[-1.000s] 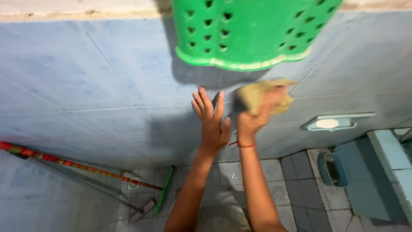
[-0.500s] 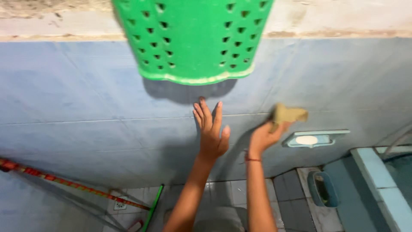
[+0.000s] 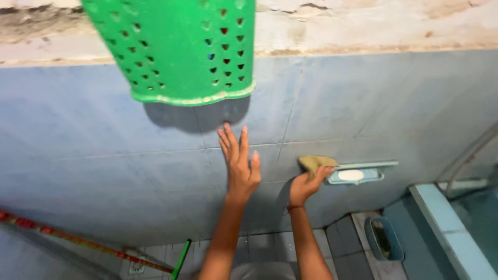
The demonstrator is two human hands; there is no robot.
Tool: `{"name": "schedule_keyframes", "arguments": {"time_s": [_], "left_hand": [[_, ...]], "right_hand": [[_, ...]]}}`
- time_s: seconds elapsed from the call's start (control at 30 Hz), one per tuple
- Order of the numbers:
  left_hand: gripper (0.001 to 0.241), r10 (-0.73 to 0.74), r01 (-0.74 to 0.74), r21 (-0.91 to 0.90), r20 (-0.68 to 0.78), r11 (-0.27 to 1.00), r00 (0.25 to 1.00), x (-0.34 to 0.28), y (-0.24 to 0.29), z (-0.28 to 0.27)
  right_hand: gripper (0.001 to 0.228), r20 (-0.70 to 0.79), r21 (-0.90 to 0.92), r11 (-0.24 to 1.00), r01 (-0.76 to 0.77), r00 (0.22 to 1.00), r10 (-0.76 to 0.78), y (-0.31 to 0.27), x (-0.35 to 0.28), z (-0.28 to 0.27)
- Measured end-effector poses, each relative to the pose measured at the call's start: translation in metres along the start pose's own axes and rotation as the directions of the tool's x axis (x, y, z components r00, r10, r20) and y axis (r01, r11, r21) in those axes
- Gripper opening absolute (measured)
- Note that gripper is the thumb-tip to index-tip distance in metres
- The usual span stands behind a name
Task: The person wipes the tiled bathroom wall using a cloth, moving it repeatedly across different sections of the tiles.
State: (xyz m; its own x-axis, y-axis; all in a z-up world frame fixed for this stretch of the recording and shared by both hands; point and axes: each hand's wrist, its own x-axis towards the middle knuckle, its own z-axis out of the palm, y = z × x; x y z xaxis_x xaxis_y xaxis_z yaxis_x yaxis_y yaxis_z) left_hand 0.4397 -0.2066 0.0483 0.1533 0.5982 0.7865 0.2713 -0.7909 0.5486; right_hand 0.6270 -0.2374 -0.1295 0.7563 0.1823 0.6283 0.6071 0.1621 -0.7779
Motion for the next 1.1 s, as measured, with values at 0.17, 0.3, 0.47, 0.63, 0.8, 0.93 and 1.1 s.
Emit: {"name": "schedule_keyframes", "arguments": {"time_s": [0.17, 0.3, 0.47, 0.63, 0.8, 0.93, 1.1], "left_hand": [[0.059, -0.012, 0.013, -0.016, 0.062, 1.000, 0.998, -0.005, 0.016, 0.008], [0.059, 0.008, -0.007, -0.018, 0.074, 1.000, 0.997, -0.003, 0.023, 0.014], [0.059, 0.038, -0.038, 0.022, 0.019, 0.999, 0.999, 0.003, 0.021, 0.007], [0.058, 0.108, -0.107, 0.053, -0.028, 0.993, 0.994, 0.018, 0.009, 0.019], [0.063, 0.303, -0.296, 0.071, -0.143, 0.953, 0.942, 0.039, -0.016, 0.059], [0.073, 0.346, -0.327, 0.126, -0.176, 0.936, 0.921, 0.037, -0.040, 0.066], [0.072, 0.393, -0.351, 0.213, -0.202, 0.912, 0.897, 0.030, -0.052, 0.071]], "right_hand": [[0.077, -0.009, 0.132, 0.982, 0.134, 0.991, -0.134, -0.110, 0.058, 0.011], [0.071, 0.115, 0.126, 0.944, 0.304, 0.941, -0.319, -0.119, 0.055, 0.014], [0.062, 0.024, 0.043, 0.983, 0.180, 0.983, -0.181, -0.067, 0.044, 0.000], [0.062, -0.248, 0.216, 0.976, -0.014, 0.966, 0.069, -0.111, 0.121, 0.017], [0.072, 0.040, 0.061, 0.905, 0.421, 0.905, -0.424, -0.151, 0.118, 0.030], [0.079, 0.293, -0.008, 0.847, 0.531, 0.811, -0.506, -0.109, 0.077, 0.004], [0.058, 0.005, -0.020, 0.973, 0.230, 0.973, -0.230, -0.108, 0.080, -0.017]]}}
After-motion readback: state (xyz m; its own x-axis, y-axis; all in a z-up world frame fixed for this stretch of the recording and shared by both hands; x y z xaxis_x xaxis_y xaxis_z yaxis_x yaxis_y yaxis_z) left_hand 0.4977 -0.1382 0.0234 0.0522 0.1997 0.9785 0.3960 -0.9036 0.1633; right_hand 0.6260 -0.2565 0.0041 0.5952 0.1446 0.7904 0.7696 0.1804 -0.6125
